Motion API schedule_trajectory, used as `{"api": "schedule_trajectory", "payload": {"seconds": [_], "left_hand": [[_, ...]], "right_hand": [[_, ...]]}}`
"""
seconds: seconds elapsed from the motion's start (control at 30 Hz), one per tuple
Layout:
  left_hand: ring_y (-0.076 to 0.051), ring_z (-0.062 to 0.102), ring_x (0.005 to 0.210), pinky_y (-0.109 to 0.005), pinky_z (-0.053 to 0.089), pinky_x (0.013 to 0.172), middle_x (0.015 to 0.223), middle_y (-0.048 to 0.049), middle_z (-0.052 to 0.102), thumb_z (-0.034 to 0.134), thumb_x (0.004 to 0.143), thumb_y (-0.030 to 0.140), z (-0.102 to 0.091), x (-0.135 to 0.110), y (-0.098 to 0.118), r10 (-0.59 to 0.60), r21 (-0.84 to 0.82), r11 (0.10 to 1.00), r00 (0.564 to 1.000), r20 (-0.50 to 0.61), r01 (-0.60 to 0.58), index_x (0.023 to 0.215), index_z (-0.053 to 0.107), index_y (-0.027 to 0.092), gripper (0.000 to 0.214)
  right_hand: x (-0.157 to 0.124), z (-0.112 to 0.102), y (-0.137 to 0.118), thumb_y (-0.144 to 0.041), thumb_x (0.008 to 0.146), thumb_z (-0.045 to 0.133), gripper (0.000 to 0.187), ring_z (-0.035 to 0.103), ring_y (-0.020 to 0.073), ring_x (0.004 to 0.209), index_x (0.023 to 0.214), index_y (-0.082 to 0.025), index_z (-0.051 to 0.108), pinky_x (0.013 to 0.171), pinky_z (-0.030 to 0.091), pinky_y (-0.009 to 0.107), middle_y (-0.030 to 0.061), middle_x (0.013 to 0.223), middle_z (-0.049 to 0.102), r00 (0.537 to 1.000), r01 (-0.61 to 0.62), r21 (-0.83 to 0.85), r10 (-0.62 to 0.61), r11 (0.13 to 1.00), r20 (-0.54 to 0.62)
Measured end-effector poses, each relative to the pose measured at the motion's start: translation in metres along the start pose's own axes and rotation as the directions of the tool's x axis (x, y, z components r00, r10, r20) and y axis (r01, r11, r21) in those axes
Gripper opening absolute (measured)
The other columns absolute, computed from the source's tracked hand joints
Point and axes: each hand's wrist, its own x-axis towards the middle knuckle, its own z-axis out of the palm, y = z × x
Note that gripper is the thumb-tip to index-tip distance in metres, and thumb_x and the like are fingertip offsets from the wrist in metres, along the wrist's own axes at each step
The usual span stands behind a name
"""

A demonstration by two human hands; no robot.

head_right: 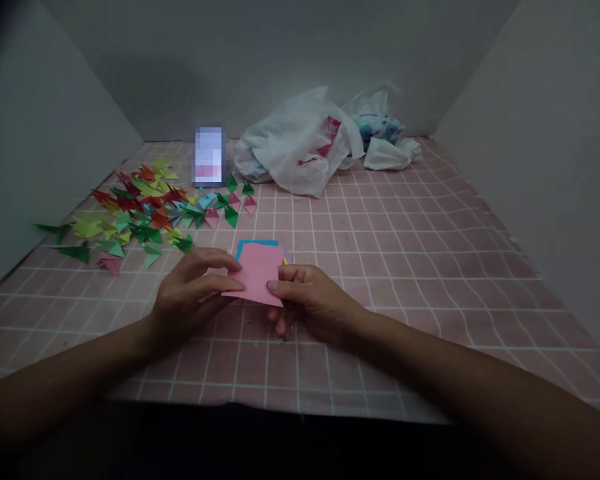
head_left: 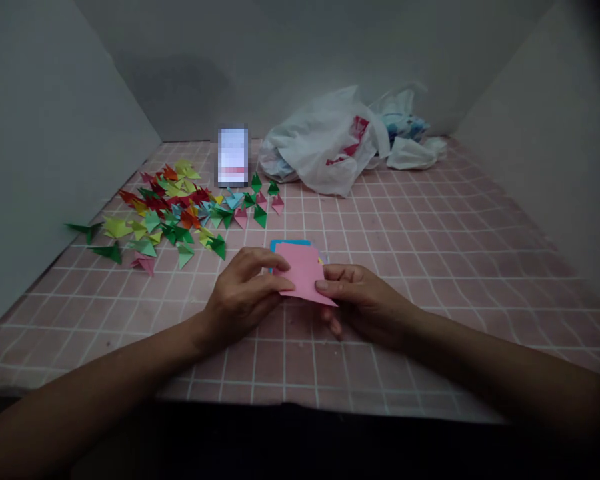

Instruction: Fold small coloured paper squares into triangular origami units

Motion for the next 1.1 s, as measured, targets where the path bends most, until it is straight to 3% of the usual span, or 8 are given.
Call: {"api": "schedule_trajectory", "payload": {"seconds": [0.1,0.13,0.23,0.3,0.4,0.7,0.83,1.1], "left_hand": [[-0.014,0.064,0.076,-0.027,0.051,0.073,0.080,-0.0014,0.068,0.068,0.088,0.013,-0.002,0.001,0.004,-0.239,-0.137,0.962,0.971,-0.004,0.236,0.085,0.067,0.018,0.005],[-0.012,0.061,0.068,-0.024,0.049,0.065,0.073,0.0003,0.065,0.068,0.088,0.015,-0.002,0.001,0.006,-0.372,-0.210,0.906,0.928,0.021,0.368,0.081,0.066,0.017,0.007],[-0.009,0.052,0.058,-0.020,0.041,0.053,0.065,0.0025,0.059,0.068,0.086,0.025,0.001,0.000,0.009,-0.651,-0.415,0.610,0.725,0.224,0.675,0.073,0.062,0.016,0.017],[-0.010,0.054,0.060,-0.020,0.042,0.055,0.068,0.0017,0.061,0.070,0.084,0.030,0.004,0.000,0.011,-0.692,-0.482,0.431,0.623,0.366,0.763,0.075,0.062,0.015,0.019],[-0.011,0.058,0.066,-0.022,0.047,0.060,0.077,-0.0002,0.065,0.072,0.081,0.032,0.007,0.001,0.013,-0.687,-0.514,0.295,0.552,0.473,0.806,0.082,0.064,0.016,0.019],[-0.008,0.055,0.060,-0.019,0.042,0.055,0.070,0.0023,0.061,0.068,0.085,0.032,0.009,-0.001,0.012,-0.675,-0.556,0.253,0.556,0.485,0.792,0.087,0.059,0.016,0.019],[-0.011,0.062,0.071,-0.022,0.049,0.065,0.082,-0.0011,0.068,0.072,0.083,0.028,0.010,-0.001,0.012,-0.628,-0.582,0.207,0.563,0.537,0.787,0.096,0.061,0.016,0.021],[-0.008,0.053,0.059,-0.020,0.043,0.056,0.072,0.0028,0.061,0.072,0.080,0.024,0.008,0.001,0.009,-0.659,-0.657,0.153,0.572,0.489,0.738,0.087,0.066,0.017,0.011]], "right_hand": [[-0.002,0.002,0.002,-0.046,0.090,0.067,0.030,0.055,0.0085,0.046,0.102,-0.019,0.061,0.042,0.042,0.018,-0.0024,0.064,0.064,0.982,0.151,-0.113,-0.163,0.982,-0.099],[-0.002,0.002,0.002,-0.047,0.089,0.068,0.031,0.055,0.0083,0.049,0.105,-0.021,0.062,0.044,0.041,0.019,-0.0028,0.068,0.064,0.955,0.234,-0.167,-0.258,0.958,-0.144],[-0.002,0.003,0.001,-0.037,0.077,0.082,0.035,0.060,0.0127,0.073,0.104,-0.021,0.067,0.062,0.050,0.024,0.0005,0.086,0.065,0.881,0.369,-0.365,-0.447,0.855,-0.156],[-0.002,0.003,0.002,-0.032,0.076,0.081,0.025,0.061,0.0153,0.079,0.094,-0.020,0.069,0.069,0.050,0.027,0.0023,0.088,0.065,0.894,0.343,-0.441,-0.432,0.829,-0.117],[-0.001,0.003,0.006,-0.033,0.083,0.073,0.017,0.054,0.0122,0.067,0.077,-0.018,0.066,0.060,0.045,0.025,0.0001,0.075,0.060,0.933,0.268,-0.443,-0.345,0.856,-0.103],[0.002,0.003,0.013,-0.033,0.081,0.076,0.021,0.052,0.0075,0.048,0.091,-0.019,0.064,0.045,0.040,0.019,-0.0032,0.065,0.061,0.980,0.135,-0.199,-0.160,0.971,-0.119],[0.001,0.003,0.013,-0.031,0.084,0.074,0.018,0.052,0.0062,0.047,0.092,-0.018,0.064,0.043,0.039,0.018,-0.0040,0.062,0.060,0.977,0.147,-0.203,-0.174,0.968,-0.125],[0.002,0.002,0.012,-0.023,0.081,0.075,0.014,0.058,0.0065,0.046,0.094,-0.021,0.071,0.046,0.045,0.017,-0.0047,0.061,0.064,0.970,0.216,-0.062,-0.222,0.974,-0.101]]}}
